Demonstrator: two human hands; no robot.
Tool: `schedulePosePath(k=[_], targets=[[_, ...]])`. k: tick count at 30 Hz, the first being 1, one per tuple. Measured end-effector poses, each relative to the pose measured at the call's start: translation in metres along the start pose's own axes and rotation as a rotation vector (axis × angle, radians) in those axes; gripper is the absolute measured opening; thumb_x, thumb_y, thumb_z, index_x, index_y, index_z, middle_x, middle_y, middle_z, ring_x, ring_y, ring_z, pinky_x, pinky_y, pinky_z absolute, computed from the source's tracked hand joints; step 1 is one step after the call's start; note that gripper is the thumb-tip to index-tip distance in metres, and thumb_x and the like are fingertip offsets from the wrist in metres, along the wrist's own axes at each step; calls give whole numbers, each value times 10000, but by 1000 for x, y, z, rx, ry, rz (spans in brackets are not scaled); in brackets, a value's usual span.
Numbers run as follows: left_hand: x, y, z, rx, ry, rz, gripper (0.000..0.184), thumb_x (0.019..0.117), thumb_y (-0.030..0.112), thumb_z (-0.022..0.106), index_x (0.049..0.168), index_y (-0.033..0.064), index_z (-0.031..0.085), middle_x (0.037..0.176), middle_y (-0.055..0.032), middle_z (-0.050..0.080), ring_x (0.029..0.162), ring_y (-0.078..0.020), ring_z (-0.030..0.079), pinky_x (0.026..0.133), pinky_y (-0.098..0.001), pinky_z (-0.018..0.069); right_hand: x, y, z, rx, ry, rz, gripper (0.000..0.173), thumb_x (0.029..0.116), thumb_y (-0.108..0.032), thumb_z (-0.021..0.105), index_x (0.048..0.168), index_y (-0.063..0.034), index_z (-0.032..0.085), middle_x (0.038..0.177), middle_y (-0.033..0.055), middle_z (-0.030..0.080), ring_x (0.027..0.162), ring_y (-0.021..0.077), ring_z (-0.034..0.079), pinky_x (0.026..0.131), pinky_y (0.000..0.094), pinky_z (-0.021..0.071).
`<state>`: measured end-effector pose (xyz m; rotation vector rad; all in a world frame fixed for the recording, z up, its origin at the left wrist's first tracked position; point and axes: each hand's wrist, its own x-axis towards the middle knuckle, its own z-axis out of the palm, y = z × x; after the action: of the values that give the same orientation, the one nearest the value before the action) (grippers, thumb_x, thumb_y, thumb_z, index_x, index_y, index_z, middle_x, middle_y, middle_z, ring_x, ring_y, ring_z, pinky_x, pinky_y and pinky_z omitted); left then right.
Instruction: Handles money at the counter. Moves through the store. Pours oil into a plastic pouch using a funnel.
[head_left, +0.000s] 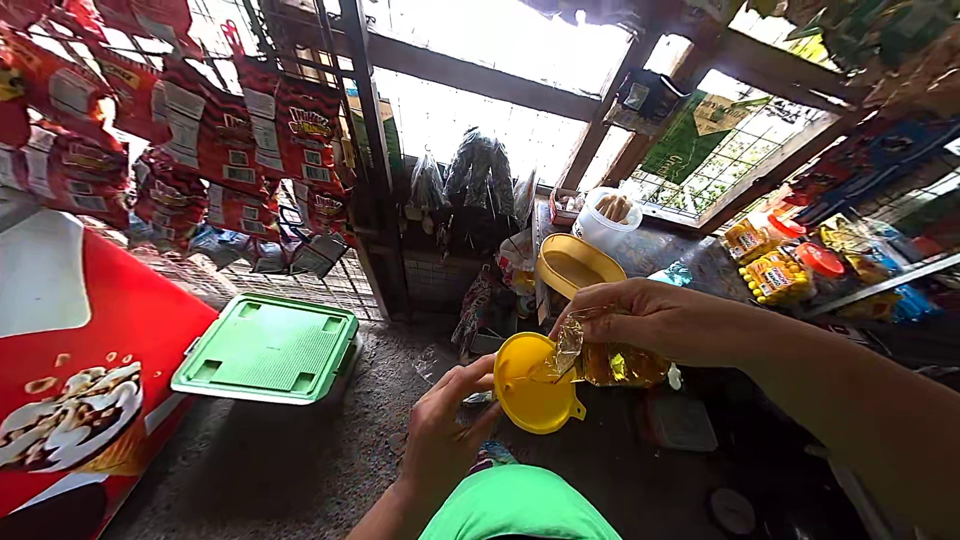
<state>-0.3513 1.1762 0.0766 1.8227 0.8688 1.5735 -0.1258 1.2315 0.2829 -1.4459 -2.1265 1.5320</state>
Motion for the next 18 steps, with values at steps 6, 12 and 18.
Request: schedulePosePath(k=[6,12,18], targets=[[5,3,1,-58,14,-9,394,926,177,731,1298,134,608,1158,79,730,1090,32,661,969,-163,534,6,-26,-2,-310,12,-114,240,1058,-165,498,1038,-101,729,880,-45,671,780,-41,615,679,140,502],[16,9,1,-73,15,0,399,915,164,741,1288,109,612,1133,75,740,1081,34,664,967,-161,533,9,-41,-2,-456,5,-185,227,1058,-120,473,1044,-118,700,762,-50,631,680,-24,581,602,158,472],[22,13,-1,-99,-4,8,409,914,160,746,1292,83,610,1097,66,753,1059,20,680,949,-170,550,8,-43,5,-499,-2,-227,353,1063,-63,455,1289,-205,686,1041,-25,710,900,20,645,782,215,536]])
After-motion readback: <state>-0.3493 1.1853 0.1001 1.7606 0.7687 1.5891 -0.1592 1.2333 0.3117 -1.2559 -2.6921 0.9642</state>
